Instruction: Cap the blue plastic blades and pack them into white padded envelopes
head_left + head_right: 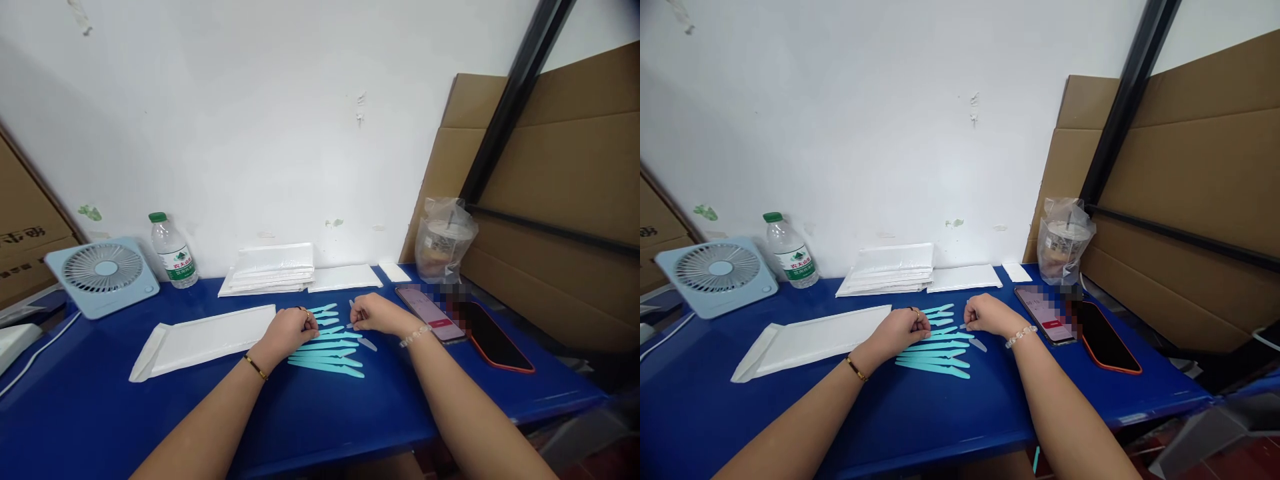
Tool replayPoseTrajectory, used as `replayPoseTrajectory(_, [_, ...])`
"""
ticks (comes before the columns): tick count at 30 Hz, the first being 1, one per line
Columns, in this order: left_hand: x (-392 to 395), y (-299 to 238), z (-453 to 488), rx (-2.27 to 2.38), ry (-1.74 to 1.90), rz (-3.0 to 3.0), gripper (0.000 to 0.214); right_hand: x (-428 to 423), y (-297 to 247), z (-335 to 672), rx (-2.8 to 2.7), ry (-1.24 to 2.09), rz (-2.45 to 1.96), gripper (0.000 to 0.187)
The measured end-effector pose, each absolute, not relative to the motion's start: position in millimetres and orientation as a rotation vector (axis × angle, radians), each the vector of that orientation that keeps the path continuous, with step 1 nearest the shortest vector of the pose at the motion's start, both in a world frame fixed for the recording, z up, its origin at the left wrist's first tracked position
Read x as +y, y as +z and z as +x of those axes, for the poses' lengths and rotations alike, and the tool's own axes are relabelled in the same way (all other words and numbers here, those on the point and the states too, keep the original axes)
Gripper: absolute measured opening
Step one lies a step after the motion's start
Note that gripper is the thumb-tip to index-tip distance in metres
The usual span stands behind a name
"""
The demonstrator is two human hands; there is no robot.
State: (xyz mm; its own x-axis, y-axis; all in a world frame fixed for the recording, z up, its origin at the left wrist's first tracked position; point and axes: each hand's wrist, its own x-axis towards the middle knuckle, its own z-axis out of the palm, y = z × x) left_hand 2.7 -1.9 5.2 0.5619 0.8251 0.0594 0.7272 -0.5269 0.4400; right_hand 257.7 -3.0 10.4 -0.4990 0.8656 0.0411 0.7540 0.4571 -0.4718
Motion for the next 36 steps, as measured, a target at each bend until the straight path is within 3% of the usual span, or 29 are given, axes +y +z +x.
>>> replayPoseTrajectory(10, [-2,5,1,1.255,0.4,2.377,0.017,-4,8,250,-2.319,0.748,-1.327,0.013])
replayPoseTrajectory(20, [-1,7,8,1.287,0.441,2.456,0.014,-3,1,229,-2.321,0.624,-1.23,0.012])
replayPoseTrajectory(29, [-6,12,2,1.207,0.436,2.533,0.021,-26,37,262,-2.434,0.814,-1.501,0.027])
replayPoseTrajectory(36, [-7,11,6,1.224,0.365,2.574,0.012,-21,24,267,-2.402,0.954,-1.631,0.008])
